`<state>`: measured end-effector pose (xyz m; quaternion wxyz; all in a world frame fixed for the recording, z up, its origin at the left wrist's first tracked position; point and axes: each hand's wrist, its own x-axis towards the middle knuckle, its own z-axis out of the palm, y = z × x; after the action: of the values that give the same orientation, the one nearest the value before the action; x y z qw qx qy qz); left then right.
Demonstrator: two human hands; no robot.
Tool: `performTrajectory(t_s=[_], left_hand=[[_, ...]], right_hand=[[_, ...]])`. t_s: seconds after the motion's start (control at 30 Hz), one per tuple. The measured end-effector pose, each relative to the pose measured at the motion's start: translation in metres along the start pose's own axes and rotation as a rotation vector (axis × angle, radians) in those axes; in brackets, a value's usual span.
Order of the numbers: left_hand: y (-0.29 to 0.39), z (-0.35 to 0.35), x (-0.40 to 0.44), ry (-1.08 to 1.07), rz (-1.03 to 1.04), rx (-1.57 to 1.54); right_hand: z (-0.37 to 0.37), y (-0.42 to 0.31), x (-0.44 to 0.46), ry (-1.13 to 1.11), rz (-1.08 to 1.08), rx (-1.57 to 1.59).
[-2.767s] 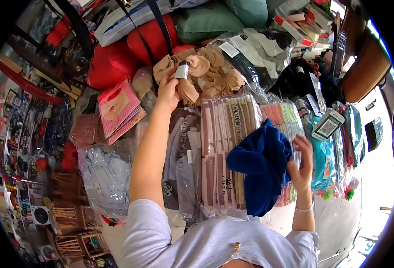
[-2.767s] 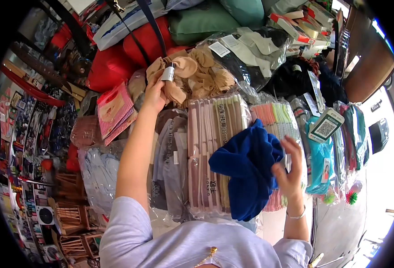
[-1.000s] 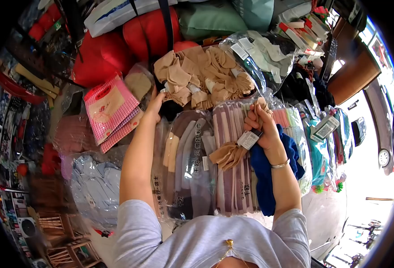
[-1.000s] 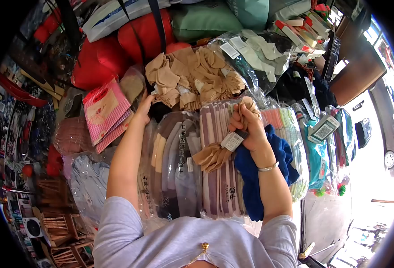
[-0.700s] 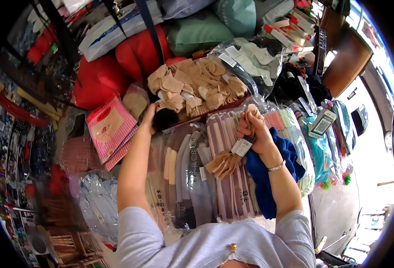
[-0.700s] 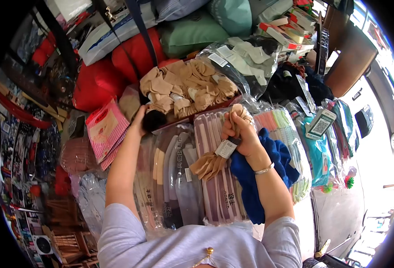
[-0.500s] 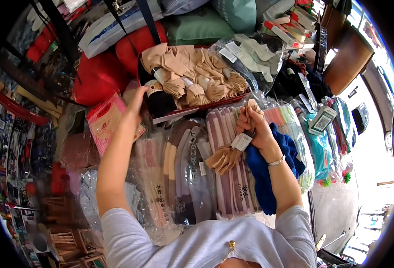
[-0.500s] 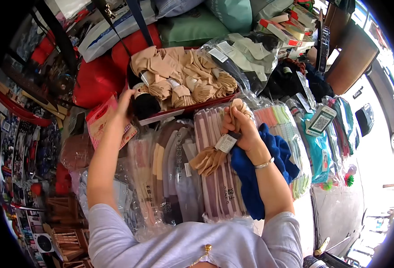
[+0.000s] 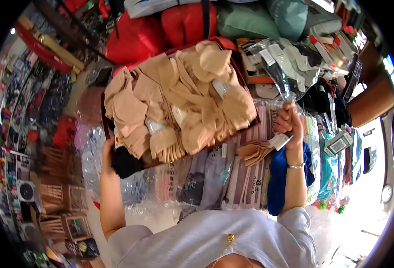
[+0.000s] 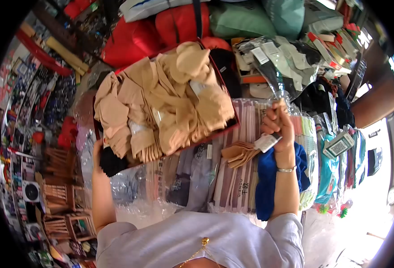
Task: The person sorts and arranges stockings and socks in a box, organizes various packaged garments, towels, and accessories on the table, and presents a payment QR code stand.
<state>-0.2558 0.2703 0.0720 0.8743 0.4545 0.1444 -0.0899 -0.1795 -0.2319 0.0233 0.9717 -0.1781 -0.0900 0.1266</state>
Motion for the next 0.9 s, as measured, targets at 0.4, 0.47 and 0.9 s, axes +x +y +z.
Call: performTrajectory(t_s=[0.4,0.47,0.9], left_hand=[[-0.1,-0.06,-0.05,0.259,-0.266,0.11],[-0.086,-0.041,-0.047,0.204,-0.019,0.498],[-0.066,0.085,-0.043,-0.437,0.456,0.705]], right_hand=[[0.186,0.062,0.004,-0.411,0.413,0.015],[0.206,0.094,0.015,-0.337,0.5,-0.1],[0.202,0.183,0.046,-0.12,0.397,-0.36]])
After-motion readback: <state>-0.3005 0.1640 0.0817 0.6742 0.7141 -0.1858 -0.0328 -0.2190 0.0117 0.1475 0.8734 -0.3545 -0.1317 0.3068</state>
